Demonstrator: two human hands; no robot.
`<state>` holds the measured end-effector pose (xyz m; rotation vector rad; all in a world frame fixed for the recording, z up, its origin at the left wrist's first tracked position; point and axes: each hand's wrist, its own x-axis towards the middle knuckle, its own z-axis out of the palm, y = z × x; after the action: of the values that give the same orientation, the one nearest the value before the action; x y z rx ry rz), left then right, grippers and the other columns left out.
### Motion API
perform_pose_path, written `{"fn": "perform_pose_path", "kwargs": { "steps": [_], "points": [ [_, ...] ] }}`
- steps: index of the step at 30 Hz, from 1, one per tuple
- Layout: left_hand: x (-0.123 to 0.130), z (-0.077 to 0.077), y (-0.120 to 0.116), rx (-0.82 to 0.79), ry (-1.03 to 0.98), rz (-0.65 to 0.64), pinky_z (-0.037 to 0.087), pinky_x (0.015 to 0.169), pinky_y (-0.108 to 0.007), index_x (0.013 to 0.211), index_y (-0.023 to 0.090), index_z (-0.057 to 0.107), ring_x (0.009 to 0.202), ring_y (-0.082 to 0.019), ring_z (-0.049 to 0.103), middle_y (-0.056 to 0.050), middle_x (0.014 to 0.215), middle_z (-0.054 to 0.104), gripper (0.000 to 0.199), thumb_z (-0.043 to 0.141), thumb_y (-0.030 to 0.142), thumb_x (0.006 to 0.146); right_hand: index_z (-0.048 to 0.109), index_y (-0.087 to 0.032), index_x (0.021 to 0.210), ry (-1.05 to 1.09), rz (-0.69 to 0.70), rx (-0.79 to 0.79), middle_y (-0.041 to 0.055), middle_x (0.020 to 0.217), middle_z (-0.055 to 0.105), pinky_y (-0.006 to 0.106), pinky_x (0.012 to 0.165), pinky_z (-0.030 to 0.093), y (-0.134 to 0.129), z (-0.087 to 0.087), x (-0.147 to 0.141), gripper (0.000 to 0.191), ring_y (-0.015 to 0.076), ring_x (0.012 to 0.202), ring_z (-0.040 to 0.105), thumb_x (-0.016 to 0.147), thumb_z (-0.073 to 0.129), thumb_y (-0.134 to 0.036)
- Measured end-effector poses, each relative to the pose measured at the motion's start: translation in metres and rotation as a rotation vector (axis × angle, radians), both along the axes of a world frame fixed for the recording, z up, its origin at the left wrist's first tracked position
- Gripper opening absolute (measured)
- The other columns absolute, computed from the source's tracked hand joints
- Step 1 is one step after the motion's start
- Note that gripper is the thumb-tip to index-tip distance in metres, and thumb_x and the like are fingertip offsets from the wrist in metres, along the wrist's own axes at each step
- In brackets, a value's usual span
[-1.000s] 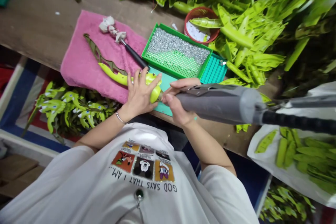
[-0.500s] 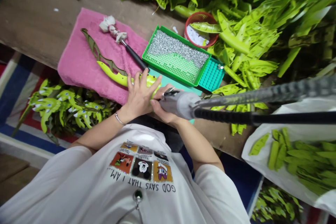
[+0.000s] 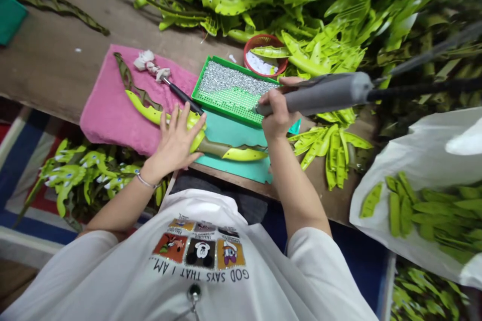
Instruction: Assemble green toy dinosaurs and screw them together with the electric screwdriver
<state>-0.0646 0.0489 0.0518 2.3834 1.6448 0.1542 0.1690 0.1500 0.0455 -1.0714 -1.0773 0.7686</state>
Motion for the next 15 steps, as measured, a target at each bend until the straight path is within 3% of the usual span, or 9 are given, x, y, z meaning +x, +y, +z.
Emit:
{"fn": "perform_pose_path", "kwargs": {
  "steps": [3,8,15],
  "points": [
    [0.022,0.000,-0.012,0.021,0.017,-0.075,0.006,0.119,-0.072,0.159,0.012,0.025,0.156,-0.044,0.006,-0.028,0.167,0.011,0.103,0.080,0.046,0.078,0.057,-0.024,0.079,-0.015,-0.121,0.103,-0.0081,0.051,0.045,0.029,0.051,0.049,0.019,-0.020,-0.001,0.033,0.0124,0.045,0.052,0.077,0.066,-0.056],
    [0.059,-0.007,-0.024,-0.043,0.032,-0.097,0.009,0.120,-0.073,0.157,0.009,0.030,0.156,-0.039,0.016,-0.025,0.163,0.027,0.086,0.064,0.051,0.091,0.056,-0.023,0.080,0.011,-0.094,0.137,-0.0093,0.049,0.048,0.027,0.049,0.045,0.024,-0.030,-0.006,0.033,0.0115,0.041,0.049,0.074,0.071,-0.052],
    [0.066,-0.016,-0.022,-0.058,0.045,-0.052,0.014,0.121,-0.072,0.152,0.004,0.039,0.152,-0.038,0.030,-0.024,0.157,0.041,0.071,0.055,0.048,0.098,0.054,-0.024,0.081,-0.009,-0.110,0.112,-0.0093,0.049,0.046,0.028,0.049,0.046,0.027,-0.039,-0.004,0.040,0.0125,0.041,0.051,0.071,0.072,-0.058]
  ]
}}
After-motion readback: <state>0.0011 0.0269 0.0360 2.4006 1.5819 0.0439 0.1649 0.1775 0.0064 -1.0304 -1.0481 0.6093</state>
